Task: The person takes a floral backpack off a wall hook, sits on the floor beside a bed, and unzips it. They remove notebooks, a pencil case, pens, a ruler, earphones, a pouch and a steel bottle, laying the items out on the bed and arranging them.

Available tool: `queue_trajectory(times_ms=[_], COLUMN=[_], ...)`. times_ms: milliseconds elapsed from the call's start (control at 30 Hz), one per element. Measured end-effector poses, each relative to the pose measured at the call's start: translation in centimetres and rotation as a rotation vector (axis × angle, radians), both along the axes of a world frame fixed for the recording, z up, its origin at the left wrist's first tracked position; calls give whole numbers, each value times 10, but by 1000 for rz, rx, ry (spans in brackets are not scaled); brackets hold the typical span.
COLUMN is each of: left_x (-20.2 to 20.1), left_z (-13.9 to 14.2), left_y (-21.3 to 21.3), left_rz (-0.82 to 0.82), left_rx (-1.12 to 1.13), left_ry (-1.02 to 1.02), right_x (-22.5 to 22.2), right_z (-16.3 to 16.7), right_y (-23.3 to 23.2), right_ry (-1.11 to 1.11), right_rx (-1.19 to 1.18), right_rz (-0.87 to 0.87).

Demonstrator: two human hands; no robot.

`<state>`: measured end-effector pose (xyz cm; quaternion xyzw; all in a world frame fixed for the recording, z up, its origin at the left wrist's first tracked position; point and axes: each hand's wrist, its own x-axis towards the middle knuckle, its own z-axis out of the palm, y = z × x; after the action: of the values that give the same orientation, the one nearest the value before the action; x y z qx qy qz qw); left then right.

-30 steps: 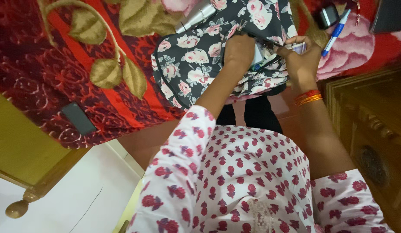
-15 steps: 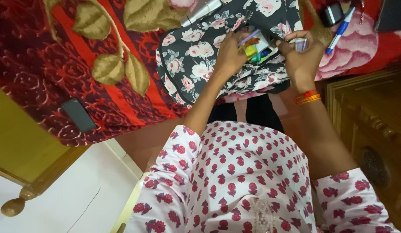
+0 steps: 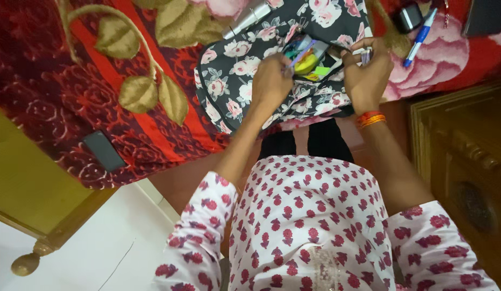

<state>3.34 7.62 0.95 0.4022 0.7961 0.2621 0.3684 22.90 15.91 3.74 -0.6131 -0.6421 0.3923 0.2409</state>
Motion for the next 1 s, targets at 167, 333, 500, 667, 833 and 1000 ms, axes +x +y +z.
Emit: queue_trajectory(times_ms=[167, 333, 500, 667, 833, 1000], left_x=[20, 38, 59, 90, 73, 43], left_z=[-22, -34, -23, 6, 28, 26], left_y=[-35, -55, -44, -33, -13, 29], left_rz=[180, 641, 446, 99, 402, 388], left_rx=[-129, -122, -57, 275, 236, 290], left_ry=[-247, -1003, -821, -235, -267, -449], right_x=[2, 2, -2, -7, -7, -10], right_z=[-11, -16, -11, -4, 0, 1], right_y=[1, 4, -1, -9, -17, -17], right_ry=[-32, -8, 42, 74, 163, 242], right_rx=[-13, -69, -94, -128, -294, -324], right_rz=[-48, -95, -94, -102, -142, -156])
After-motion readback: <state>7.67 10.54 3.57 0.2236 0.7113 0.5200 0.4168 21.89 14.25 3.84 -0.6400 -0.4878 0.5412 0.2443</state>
